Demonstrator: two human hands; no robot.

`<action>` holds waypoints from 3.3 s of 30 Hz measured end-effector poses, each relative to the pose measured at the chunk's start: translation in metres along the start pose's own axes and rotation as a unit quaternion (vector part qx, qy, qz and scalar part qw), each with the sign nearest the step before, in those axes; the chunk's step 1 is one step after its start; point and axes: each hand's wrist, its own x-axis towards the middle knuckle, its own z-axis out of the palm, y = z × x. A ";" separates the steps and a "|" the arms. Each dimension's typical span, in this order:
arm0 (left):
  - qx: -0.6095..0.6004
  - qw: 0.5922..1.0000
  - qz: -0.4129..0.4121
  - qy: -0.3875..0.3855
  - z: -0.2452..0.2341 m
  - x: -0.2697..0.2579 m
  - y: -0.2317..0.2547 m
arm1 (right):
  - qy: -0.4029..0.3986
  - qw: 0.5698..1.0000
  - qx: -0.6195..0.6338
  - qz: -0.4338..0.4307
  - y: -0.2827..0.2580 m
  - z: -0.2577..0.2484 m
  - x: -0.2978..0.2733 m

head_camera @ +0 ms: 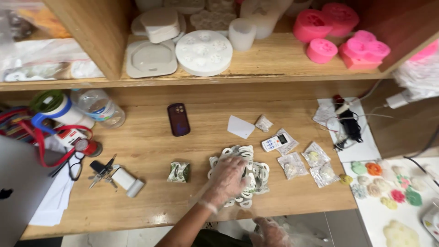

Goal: Folding decorative paper boxes and placing wrapped wax products inside for final packaging.

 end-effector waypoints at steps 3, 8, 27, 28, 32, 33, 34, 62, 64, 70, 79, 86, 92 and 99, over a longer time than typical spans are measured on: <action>0.065 0.987 0.014 -0.146 -0.007 0.013 -0.002 | 0.063 0.998 0.020 0.017 -0.063 -0.027 -0.018; 0.030 0.978 -0.009 -0.206 0.002 -0.018 -0.034 | 0.234 0.955 0.091 -0.155 -0.105 -0.023 0.042; -0.062 0.993 -0.004 -0.102 0.018 -0.069 -0.081 | 0.324 0.933 0.116 -0.103 -0.046 0.030 0.153; -0.055 0.996 0.012 -0.068 0.026 -0.076 -0.084 | 0.212 0.963 0.165 -0.006 -0.051 0.028 0.146; -0.087 0.996 0.006 -0.021 0.024 -0.075 -0.083 | 0.058 0.983 0.175 -0.006 -0.124 -0.061 0.083; -0.078 0.996 0.009 -0.044 0.016 -0.070 -0.082 | 0.052 0.982 0.179 -0.023 -0.119 -0.058 0.087; -0.069 0.995 0.011 -0.068 0.008 -0.067 -0.080 | 0.047 0.981 0.183 -0.039 -0.113 -0.054 0.089; -0.115 0.991 -0.015 -0.059 0.007 -0.071 -0.081 | 0.302 0.936 0.090 -0.155 -0.097 0.010 0.118; -0.095 0.991 -0.063 -0.070 0.009 -0.068 -0.082 | 0.097 0.598 0.792 0.074 -0.129 -0.025 0.099; -0.093 0.994 -0.034 -0.047 0.008 -0.063 -0.080 | 0.257 0.697 0.668 0.049 -0.118 -0.069 0.051; -0.128 0.959 -0.229 -0.106 0.006 -0.054 -0.063 | 0.259 0.681 0.683 0.051 -0.115 -0.110 -0.014; -0.374 0.918 -0.115 0.061 -0.061 -0.047 -0.016 | 0.340 0.690 0.632 0.097 -0.126 -0.098 -0.053; -0.748 0.470 -0.351 -0.309 -0.056 -0.065 0.019 | 0.324 0.907 0.133 -0.233 -0.093 -0.052 -0.038; -0.732 0.545 -0.359 -0.193 0.026 -0.068 0.007 | 0.193 0.772 0.460 -0.394 0.081 0.135 0.032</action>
